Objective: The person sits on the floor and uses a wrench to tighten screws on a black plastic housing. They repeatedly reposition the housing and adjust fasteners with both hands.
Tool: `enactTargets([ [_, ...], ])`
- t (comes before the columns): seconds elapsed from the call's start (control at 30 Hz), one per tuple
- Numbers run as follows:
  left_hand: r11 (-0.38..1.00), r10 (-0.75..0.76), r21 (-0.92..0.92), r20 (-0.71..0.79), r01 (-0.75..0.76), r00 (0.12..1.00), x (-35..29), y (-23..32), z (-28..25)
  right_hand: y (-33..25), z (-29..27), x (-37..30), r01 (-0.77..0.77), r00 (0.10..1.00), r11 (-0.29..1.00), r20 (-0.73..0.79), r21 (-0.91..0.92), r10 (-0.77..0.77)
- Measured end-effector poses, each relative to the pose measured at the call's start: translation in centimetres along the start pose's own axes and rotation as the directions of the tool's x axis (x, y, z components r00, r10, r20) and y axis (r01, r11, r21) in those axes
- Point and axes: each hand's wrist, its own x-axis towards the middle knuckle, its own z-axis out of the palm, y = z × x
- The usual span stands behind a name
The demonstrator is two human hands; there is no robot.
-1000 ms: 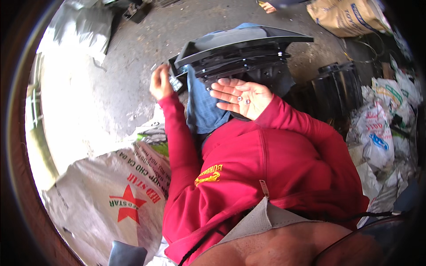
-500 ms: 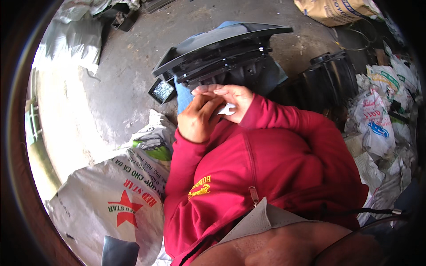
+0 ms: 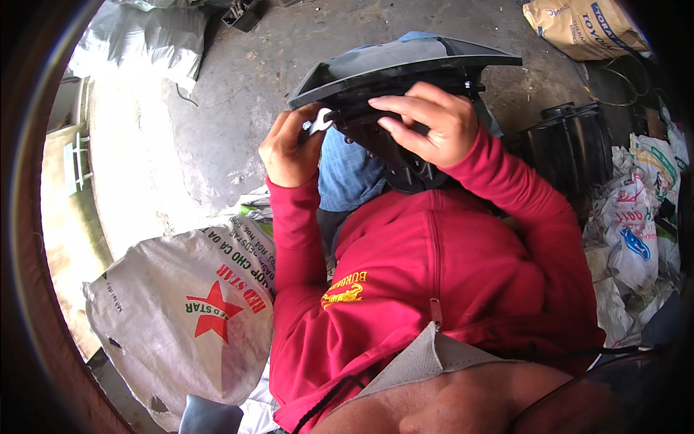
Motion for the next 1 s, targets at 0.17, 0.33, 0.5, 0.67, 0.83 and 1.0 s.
enactTargets([
  [0.17,0.997,0.067,0.037,0.013,-0.067,0.998,0.1,0.3,0.7,1.1,2.3,0.7,0.084,0.984,0.952,0.174,-0.295,-0.032],
  [0.33,0.968,0.038,0.242,0.091,-0.059,0.995,0.1,1.1,0.9,0.9,4.2,0.7,0.091,0.987,0.934,0.156,-0.346,-0.038],
  [0.5,0.958,0.057,0.273,0.119,-0.088,0.991,-0.3,0.8,0.9,0.9,5.1,0.2,0.095,0.973,0.917,0.232,-0.387,-0.003],
  [0.67,0.998,0.017,-0.059,-0.014,-0.017,1.000,-1.4,-0.8,1.9,0.4,4.6,0.1,0.070,0.971,0.911,0.237,-0.407,0.032],
  [0.83,0.946,-0.141,-0.296,-0.015,0.131,0.990,-2.5,-2.0,3.0,0.4,5.0,-0.1,0.023,0.977,0.925,0.203,-0.380,0.059],
  [1.0,0.922,-0.107,-0.381,-0.073,0.071,0.992,-3.3,-3.4,4.0,-0.2,4.9,0.3,0.039,0.957,0.905,0.276,-0.424,0.088],
])
